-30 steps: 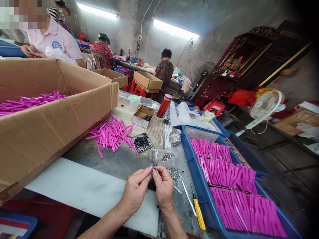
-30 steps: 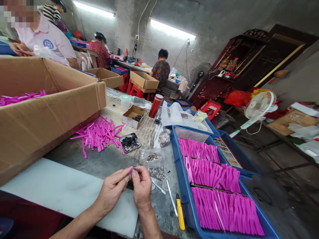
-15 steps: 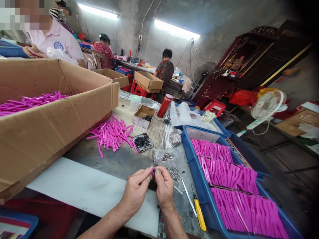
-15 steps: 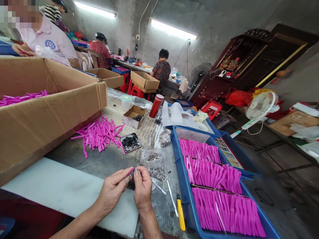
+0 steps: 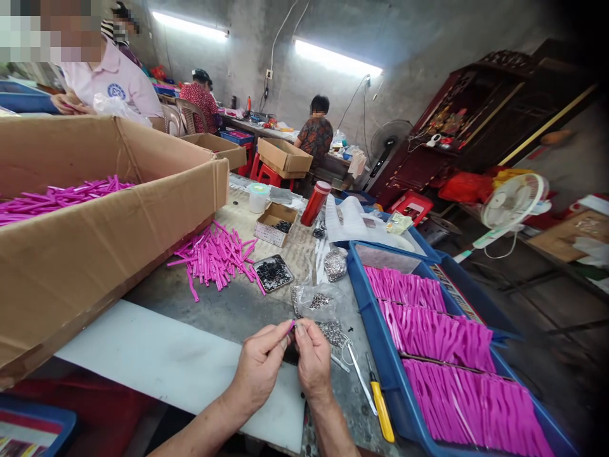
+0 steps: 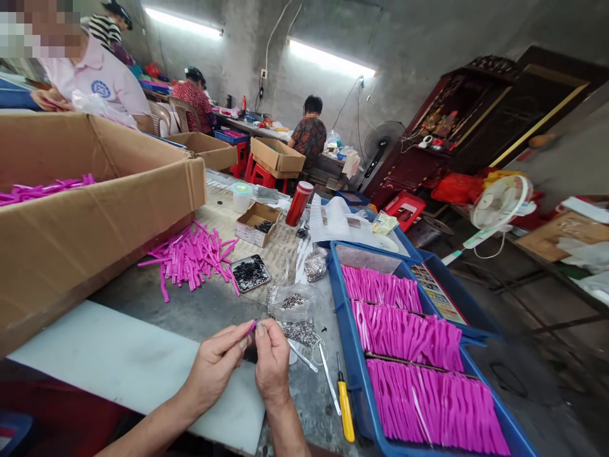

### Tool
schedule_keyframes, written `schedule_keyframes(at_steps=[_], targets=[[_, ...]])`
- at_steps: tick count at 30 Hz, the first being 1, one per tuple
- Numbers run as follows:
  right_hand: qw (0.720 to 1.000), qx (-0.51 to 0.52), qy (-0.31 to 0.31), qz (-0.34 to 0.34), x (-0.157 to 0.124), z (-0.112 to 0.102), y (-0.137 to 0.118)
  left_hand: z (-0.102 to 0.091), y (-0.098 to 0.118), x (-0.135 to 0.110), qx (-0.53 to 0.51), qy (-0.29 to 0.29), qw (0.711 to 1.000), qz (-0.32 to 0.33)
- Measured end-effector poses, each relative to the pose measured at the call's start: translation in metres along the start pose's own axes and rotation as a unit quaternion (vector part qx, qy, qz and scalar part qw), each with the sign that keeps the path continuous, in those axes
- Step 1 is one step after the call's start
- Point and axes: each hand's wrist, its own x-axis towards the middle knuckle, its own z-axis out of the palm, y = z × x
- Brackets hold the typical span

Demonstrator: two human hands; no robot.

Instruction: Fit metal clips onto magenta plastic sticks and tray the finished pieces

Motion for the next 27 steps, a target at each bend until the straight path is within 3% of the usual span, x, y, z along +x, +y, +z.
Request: schedule_keyframes(at_steps=[3,7,13,21,27], targets=[[1.000,-0.019,0.005,-0.012,0.000,0.001,0.002,0.000,0.000,-0.001,-0.002,0.000,1.000,-0.010],[0.998,-0.037,0.031,-0.030,-0.003,0.003,0.001,0.000,0.002,-0.005,0.032,0.011,0.999,0.029],[1.000,0.023,0.003,0.013,-0.007,0.004,0.001,0.000,0.005,-0.011,0.062,0.009,0.995,0.082],[0.999,-0.045,-0.009,-0.018,-0.006,0.005,0.006,-0.005,0.006,-0.013,0.012,0.030,0.999,-0.024],[0.999,-0.047,-0.012,0.012,0.001,0.006,0.011,-0.005,0.002,-0.006,-0.033,0.045,0.995,-0.083]])
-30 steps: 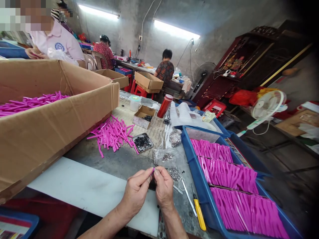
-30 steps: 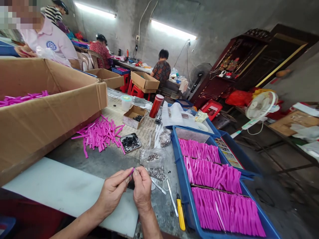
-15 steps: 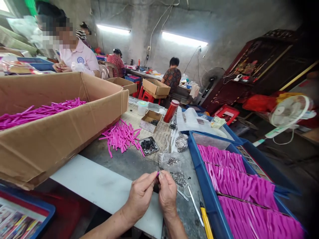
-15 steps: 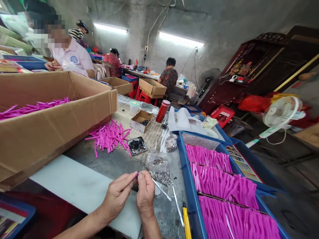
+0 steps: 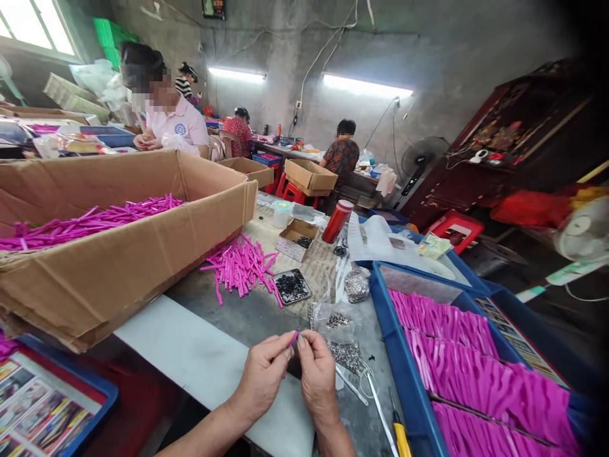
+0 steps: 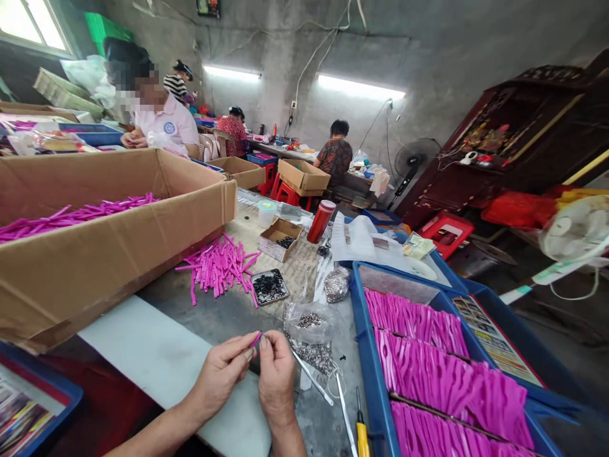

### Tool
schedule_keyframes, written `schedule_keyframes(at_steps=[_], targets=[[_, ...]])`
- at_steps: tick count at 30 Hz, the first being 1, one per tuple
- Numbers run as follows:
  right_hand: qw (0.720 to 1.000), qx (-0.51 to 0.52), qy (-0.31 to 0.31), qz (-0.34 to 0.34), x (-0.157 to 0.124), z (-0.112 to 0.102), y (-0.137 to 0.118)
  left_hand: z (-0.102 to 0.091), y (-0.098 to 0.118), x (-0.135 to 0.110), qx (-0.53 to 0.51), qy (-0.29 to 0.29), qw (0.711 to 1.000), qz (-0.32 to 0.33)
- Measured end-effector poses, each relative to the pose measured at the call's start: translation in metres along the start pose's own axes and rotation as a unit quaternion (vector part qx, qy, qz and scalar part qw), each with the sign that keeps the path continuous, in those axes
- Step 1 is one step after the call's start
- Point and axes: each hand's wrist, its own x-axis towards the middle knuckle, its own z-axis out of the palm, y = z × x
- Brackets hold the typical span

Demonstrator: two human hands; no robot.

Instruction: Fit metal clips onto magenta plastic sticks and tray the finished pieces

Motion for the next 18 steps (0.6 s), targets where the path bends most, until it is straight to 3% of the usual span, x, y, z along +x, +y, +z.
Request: schedule_keyframes(at_steps=[4,7,12,15,18], targets=[[0.999,-0.044,0.010,0.023,0.003,-0.008,-0.001,0.000,-0.006,0.012,-0.044,0.016,0.997,-0.060],[0.989,-0.150,0.008,-0.003,0.008,-0.024,-0.015,-0.005,-0.012,0.021,-0.016,0.033,0.997,-0.071],[0.913,-0.396,0.037,-0.087,0.039,-0.062,-0.034,-0.019,-0.014,0.033,0.084,0.038,0.994,-0.065],[0.864,-0.500,0.039,-0.037,0.059,-0.080,-0.024,-0.027,-0.013,0.040,0.149,0.023,0.987,-0.060],[0.854,-0.519,0.037,-0.023,0.069,-0.090,-0.009,-0.034,-0.015,0.048,0.197,0.009,0.978,-0.068]])
